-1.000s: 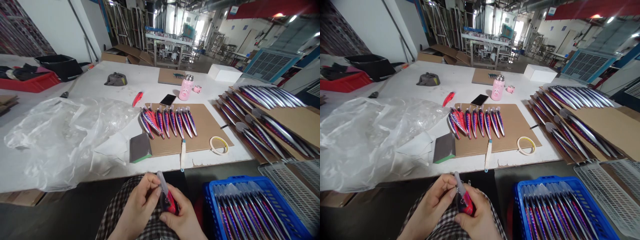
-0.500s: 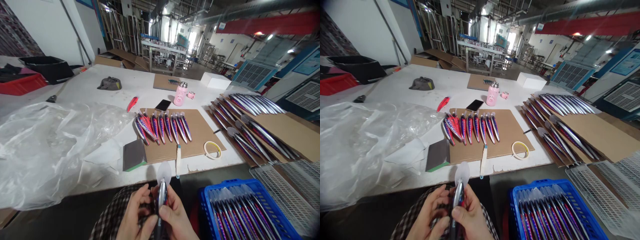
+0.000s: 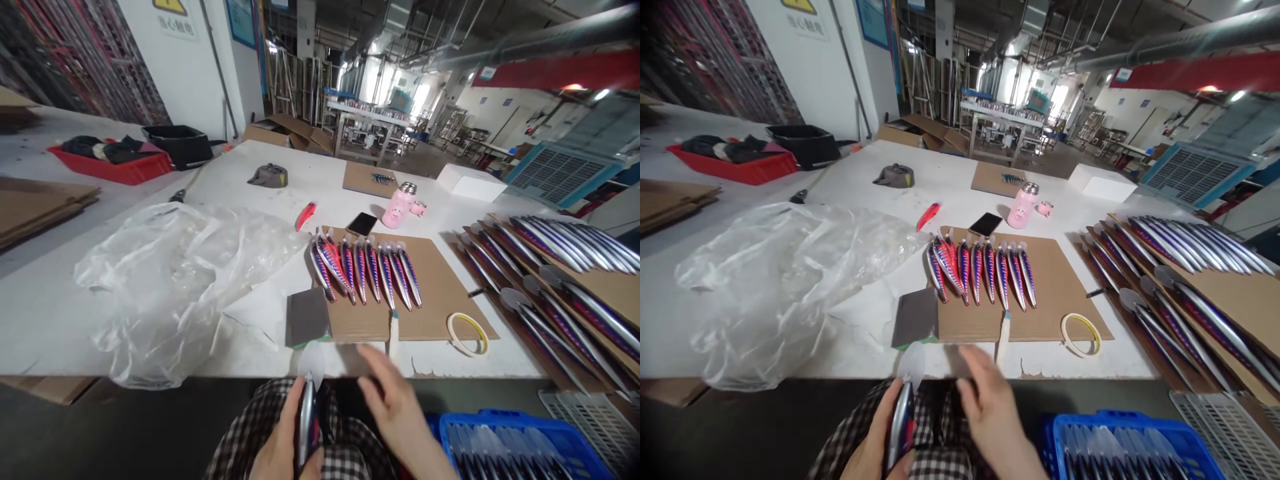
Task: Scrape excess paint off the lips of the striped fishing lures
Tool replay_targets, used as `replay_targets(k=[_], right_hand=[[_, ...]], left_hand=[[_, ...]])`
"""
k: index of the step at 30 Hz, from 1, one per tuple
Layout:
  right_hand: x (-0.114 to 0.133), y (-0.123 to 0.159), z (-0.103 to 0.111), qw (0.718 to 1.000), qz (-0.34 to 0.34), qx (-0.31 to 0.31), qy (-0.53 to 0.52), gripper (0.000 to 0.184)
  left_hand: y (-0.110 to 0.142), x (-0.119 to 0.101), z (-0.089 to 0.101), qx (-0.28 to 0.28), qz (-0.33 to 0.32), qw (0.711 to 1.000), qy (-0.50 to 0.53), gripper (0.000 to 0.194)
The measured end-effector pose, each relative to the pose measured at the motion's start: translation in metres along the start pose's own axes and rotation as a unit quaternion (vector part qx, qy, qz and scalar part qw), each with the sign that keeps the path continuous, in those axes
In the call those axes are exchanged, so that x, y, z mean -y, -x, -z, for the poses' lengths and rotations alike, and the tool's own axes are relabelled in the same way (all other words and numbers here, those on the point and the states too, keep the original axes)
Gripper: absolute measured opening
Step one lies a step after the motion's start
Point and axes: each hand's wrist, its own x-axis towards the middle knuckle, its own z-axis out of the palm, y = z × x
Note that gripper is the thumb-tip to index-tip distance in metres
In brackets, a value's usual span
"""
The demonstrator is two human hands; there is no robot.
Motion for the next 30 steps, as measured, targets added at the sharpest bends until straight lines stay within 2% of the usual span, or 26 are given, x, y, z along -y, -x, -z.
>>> replay_targets(k=[2,3,8,11,16,20,23,26,28,30], right_hand=[[-0.021,-0.012,0.016,0.988,0.052,-0.031,0.145,0.042],[-0.031,-0.016,0.022,0.982,0.06,-0.028,0.178,0.044],[-0.056,-0.013,0.038,0.967,0.08,0.032,0.239,0.066],[-0.06,-0.002,0.04,0.95,0.095,0.061,0.29,0.068],[-0.064,0.004,0.046,0.944,0.101,0.088,0.303,0.043],[-0.061,0.004,0.049,0.941,0.109,0.108,0.302,0.042],[-0.059,0.009,0.047,0.942,0.12,0.122,0.288,0.048],[-0.059,0.019,0.044,0.95,0.139,0.093,0.265,0.046],[-0.057,0.026,0.044,0.96,0.157,0.038,0.228,0.043],[-0.049,0.031,0.043,0.978,0.147,-0.033,0.146,0.036]], left_hand=[[0.0,0.004,0.0,-0.002,-0.02,1.0,-0.012,0.07],[-0.001,0.005,-0.001,0.001,-0.028,1.0,-0.012,0.07],[-0.005,0.009,-0.007,0.001,-0.045,0.999,-0.012,0.061],[-0.006,0.013,-0.009,0.006,-0.065,0.998,-0.009,0.064],[-0.006,0.016,-0.011,-0.016,-0.074,0.997,-0.02,0.065],[-0.005,0.01,-0.01,-0.016,-0.076,0.996,-0.041,0.065],[-0.007,0.004,-0.007,-0.014,-0.072,0.995,-0.069,0.062],[-0.009,0.0,-0.006,-0.019,-0.075,0.992,-0.097,0.06],[-0.01,-0.001,-0.005,-0.017,-0.083,0.991,-0.108,0.061],[-0.011,-0.001,-0.006,-0.013,-0.092,0.989,-0.115,0.064]])
